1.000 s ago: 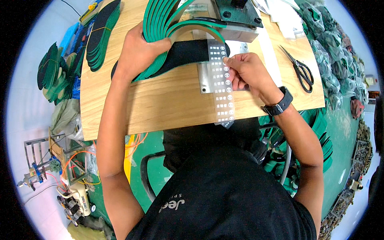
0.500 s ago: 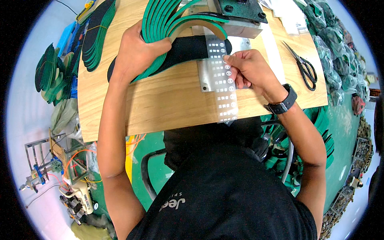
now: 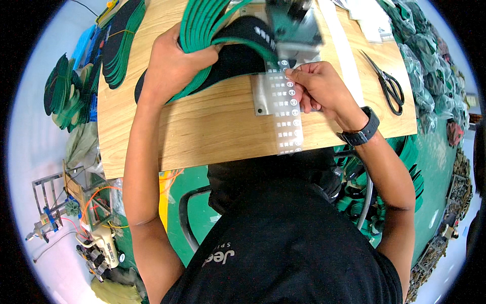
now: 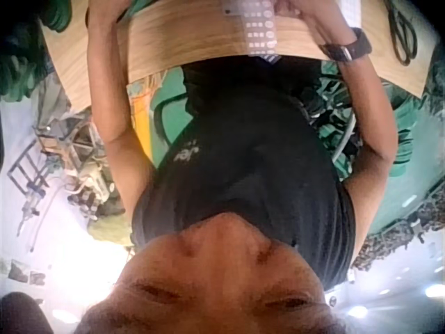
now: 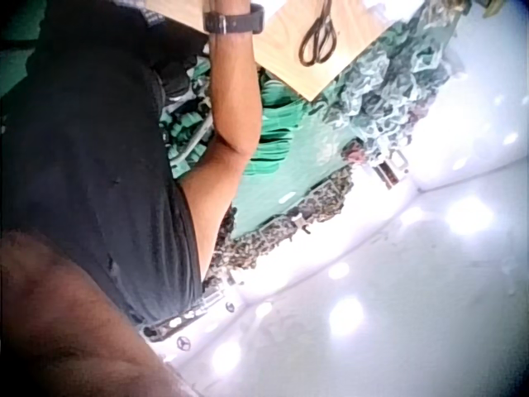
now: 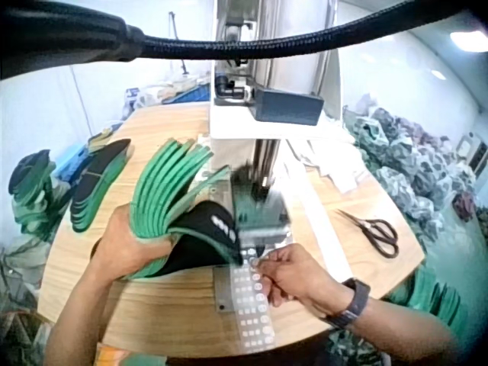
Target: The person take an insole from a stack, places it on a metal plate, and applies a circular label from a plastic sheet onto it. They use shears to cut individual labels from the sheet and organize the insoles back into a stack.
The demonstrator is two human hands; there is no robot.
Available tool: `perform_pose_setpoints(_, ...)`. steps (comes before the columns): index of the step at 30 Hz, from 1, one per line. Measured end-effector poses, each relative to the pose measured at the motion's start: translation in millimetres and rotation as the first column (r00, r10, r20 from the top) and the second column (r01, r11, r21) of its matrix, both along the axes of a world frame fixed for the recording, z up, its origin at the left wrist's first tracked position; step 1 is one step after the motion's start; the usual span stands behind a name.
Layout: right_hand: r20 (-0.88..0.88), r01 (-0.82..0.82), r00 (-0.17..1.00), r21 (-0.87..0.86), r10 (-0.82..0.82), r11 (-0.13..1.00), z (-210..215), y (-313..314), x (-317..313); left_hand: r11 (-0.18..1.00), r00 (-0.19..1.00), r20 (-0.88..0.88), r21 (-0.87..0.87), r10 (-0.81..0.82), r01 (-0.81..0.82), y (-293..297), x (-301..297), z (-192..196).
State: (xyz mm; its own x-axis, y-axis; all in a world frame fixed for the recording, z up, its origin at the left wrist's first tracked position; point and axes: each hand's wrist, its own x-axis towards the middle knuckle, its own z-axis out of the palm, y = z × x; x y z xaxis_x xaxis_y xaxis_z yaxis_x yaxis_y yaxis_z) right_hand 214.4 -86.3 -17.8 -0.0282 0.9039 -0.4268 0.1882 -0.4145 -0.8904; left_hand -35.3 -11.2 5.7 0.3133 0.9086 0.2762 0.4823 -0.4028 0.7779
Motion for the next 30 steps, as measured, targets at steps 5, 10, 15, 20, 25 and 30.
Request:
perform_pose_setpoints(5, -0.002, 0.009, 1.000, -0.010, -0.009, 1.000, -1.0, -0.3, -0.9, 0.999, 0.998, 0.065, -0.028, -0.020, 0.022, -1.0, 1.8, -1.5)
perform_pose_setpoints(10, -0.018, 0.036, 0.999, 0.026, -0.036, 0.999, -5.9, -2.6, 0.8, 0.998, 0.999, 0.033, -0.044, -0.039, 0.041, -1.1, 3.1, 1.5)
perform_pose_setpoints(15, -0.044, 0.073, 0.996, 0.023, -0.072, 0.997, 6.9, -17.3, -5.2, 0.998, 0.999, 0.035, -0.048, -0.027, 0.029, -4.9, 0.8, 4.2)
perform_pose_setpoints(20, -0.047, 0.060, 0.997, 0.137, -0.054, 0.989, -7.0, -23.7, -11.4, 0.999, 1.000, -0.013, -0.033, -0.009, 0.008, -13.6, -4.6, 5.4)
perform_pose_setpoints(25, -0.170, 0.082, 0.985, 0.256, -0.039, 0.963, -3.6, -32.1, 11.8, 1.000, 0.998, -0.060, 0.018, 0.020, -0.019, -22.8, -4.7, 0.4)
perform_pose_setpoints(30, 0.067, 0.168, 0.977, 0.334, -0.201, 0.928, 12.6, 16.0, 106.0, 0.985, 0.945, -0.283, 0.005, -0.166, 0.174, -20.2, -6.3, 2.6)
